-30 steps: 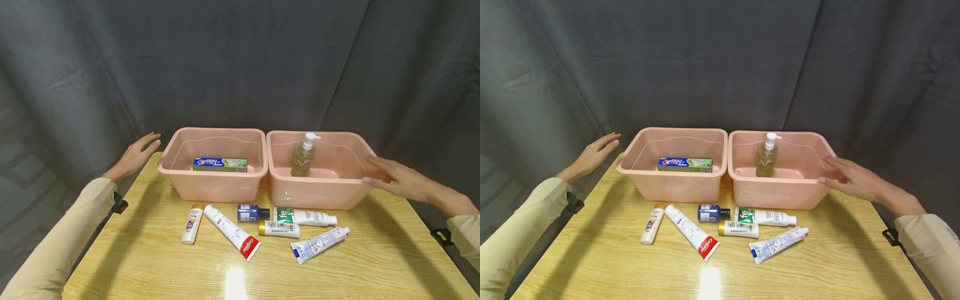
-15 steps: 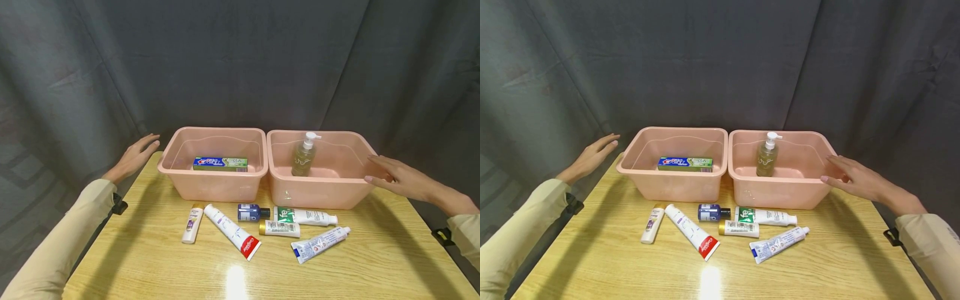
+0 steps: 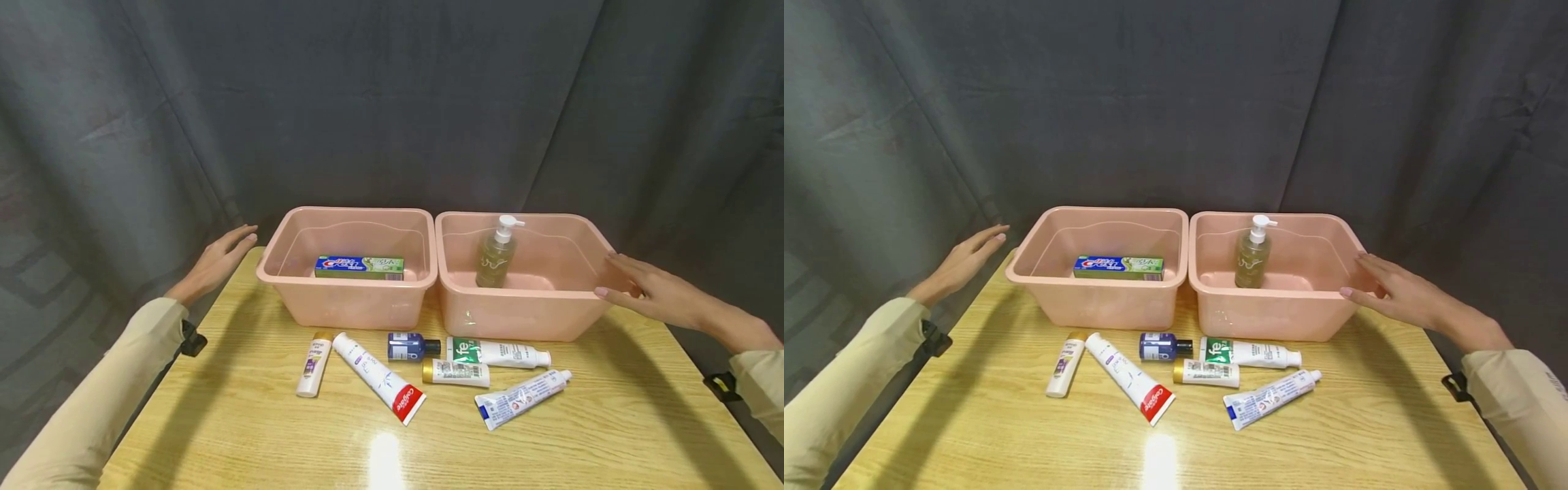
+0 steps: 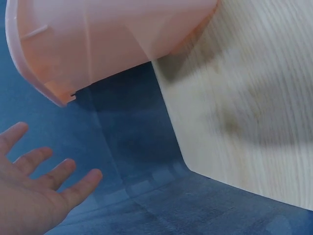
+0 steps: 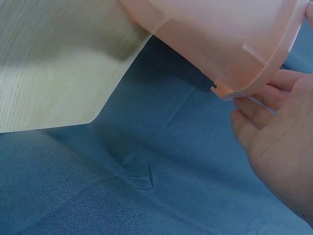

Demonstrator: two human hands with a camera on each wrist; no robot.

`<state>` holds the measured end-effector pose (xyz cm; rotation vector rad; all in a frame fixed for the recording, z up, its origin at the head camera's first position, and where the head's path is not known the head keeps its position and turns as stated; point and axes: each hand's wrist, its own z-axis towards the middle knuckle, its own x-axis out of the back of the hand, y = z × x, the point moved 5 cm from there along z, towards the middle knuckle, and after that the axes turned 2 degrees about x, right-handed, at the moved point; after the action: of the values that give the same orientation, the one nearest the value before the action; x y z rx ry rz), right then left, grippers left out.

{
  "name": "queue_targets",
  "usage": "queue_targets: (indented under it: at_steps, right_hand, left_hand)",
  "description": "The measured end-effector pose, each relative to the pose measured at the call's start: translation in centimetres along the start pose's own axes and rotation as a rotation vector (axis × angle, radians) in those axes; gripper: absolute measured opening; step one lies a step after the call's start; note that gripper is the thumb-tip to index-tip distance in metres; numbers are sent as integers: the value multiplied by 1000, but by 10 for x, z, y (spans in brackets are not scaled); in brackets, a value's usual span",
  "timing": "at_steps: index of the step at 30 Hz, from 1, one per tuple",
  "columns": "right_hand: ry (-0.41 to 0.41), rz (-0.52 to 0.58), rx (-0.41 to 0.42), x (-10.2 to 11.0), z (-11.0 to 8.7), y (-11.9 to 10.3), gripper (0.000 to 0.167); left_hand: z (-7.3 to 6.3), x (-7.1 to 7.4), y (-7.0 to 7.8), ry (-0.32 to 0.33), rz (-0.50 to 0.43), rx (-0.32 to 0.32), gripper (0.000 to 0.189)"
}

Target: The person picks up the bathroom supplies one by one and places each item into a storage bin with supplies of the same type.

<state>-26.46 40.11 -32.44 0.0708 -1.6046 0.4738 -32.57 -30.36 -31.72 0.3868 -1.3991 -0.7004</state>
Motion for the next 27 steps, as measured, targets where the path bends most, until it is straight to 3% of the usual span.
queue_targets:
  at_steps: [16, 27]
  right_hand:
    - [-22, 14, -12, -1, 0, 0, 85]
    - [-17, 0, -7, 0, 0, -1, 84]
  left_hand:
    - [-11, -6, -7, -7, -68, 35, 67]
    - [-18, -13, -5, 15, -238, -4, 62]
